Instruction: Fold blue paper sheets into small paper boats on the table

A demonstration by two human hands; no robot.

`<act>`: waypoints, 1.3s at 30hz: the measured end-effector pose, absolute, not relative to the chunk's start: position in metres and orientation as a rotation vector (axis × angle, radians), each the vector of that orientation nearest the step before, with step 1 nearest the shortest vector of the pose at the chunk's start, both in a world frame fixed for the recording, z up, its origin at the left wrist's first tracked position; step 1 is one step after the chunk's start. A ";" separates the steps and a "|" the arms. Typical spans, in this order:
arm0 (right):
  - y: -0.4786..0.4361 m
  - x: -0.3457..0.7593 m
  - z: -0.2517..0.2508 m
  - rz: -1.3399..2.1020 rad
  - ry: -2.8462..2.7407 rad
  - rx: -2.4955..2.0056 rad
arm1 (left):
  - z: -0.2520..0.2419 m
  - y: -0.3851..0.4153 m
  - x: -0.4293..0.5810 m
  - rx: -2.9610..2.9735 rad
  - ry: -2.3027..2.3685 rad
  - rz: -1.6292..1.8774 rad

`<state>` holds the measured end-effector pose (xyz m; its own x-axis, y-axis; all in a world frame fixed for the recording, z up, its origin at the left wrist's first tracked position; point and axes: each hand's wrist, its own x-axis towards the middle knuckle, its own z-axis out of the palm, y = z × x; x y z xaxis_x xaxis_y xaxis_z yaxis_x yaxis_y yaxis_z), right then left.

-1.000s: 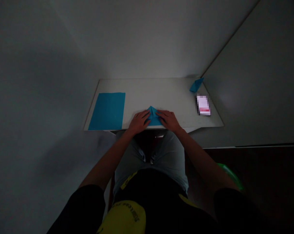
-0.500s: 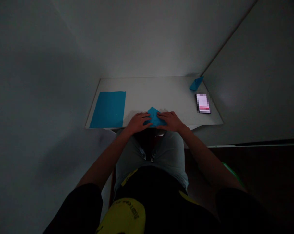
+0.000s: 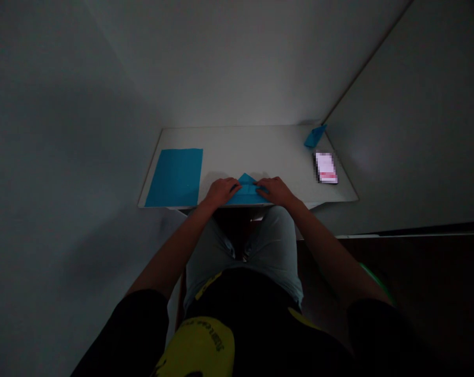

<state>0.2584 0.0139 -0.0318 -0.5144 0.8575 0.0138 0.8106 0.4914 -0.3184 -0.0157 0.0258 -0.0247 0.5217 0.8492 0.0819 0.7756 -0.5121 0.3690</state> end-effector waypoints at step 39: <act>-0.051 0.250 -0.073 0.157 -2.447 -1.424 | -0.068 -0.047 -0.035 2.555 1.416 0.481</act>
<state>0.2503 -0.0508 -0.0732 -0.4606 0.8634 0.2059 0.8301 0.5012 -0.2446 -0.0348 -0.0468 -0.0677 0.4937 0.8482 0.1920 0.7898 -0.5297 0.3093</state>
